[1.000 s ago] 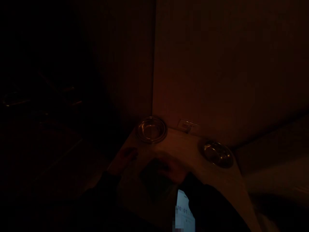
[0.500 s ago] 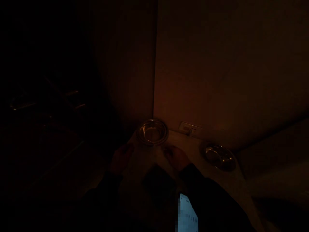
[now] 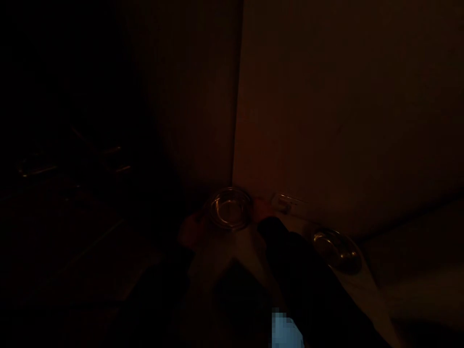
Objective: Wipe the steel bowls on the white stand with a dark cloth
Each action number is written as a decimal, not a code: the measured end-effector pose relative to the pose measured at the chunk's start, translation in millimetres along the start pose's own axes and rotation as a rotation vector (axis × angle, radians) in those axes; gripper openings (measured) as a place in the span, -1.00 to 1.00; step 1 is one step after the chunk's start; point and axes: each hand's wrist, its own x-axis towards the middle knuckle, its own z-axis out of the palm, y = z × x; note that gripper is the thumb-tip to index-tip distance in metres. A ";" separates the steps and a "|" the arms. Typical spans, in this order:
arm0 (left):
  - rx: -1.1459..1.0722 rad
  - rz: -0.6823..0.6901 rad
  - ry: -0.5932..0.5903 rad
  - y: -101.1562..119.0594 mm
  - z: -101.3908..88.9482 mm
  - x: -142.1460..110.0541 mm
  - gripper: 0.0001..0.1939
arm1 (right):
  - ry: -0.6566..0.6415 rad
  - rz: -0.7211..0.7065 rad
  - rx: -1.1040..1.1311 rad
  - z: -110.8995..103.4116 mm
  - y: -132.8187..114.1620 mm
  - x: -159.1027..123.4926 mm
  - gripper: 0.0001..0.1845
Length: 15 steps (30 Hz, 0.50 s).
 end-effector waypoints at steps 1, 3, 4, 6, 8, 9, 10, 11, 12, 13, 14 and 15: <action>0.000 0.004 -0.003 -0.4 0.9 0.8 -0.58 | -0.005 -0.003 0.012 -0.1 -0.9 1.9 -0.67; -0.001 0.016 0.001 -0.5 2.7 2.3 -0.59 | -0.020 0.000 0.036 -0.2 -2.5 5.3 -0.67; -0.001 0.028 -0.001 0.0 3.4 3.0 -0.58 | -0.029 -0.001 0.051 -0.2 -3.0 7.0 -0.68; 0.029 0.018 -0.007 1.9 4.4 3.9 -0.55 | -0.045 -0.007 0.083 0.2 -3.4 11.0 -0.69; 0.096 0.014 0.010 4.7 4.4 3.9 -0.54 | -0.056 -0.012 0.110 1.1 -3.1 15.4 -0.69; 0.130 0.023 0.021 6.3 4.0 3.6 -0.53 | -0.060 -0.011 0.119 1.7 -2.9 17.7 -0.68; 0.163 0.041 0.028 7.7 3.3 3.1 -0.53 | -0.062 -0.008 0.125 2.2 -2.7 19.7 -0.68; 0.190 0.058 0.034 9.1 2.4 2.6 -0.54 | -0.062 -0.003 0.129 2.5 -2.6 21.6 -0.67; 0.205 0.073 0.035 10.3 1.5 2.0 -0.54 | -0.060 0.002 0.130 2.7 -2.7 23.2 -0.67; 0.214 0.079 0.031 11.2 0.6 1.4 -0.55 | -0.058 0.008 0.132 2.8 -3.0 24.5 -0.67; 0.224 0.079 0.023 11.8 0.0 0.9 -0.55 | -0.055 0.013 0.133 2.7 -3.3 25.5 -0.68; 0.239 0.075 0.021 12.3 -0.3 0.4 -0.55 | -0.052 0.017 0.136 2.5 -3.7 26.4 -0.69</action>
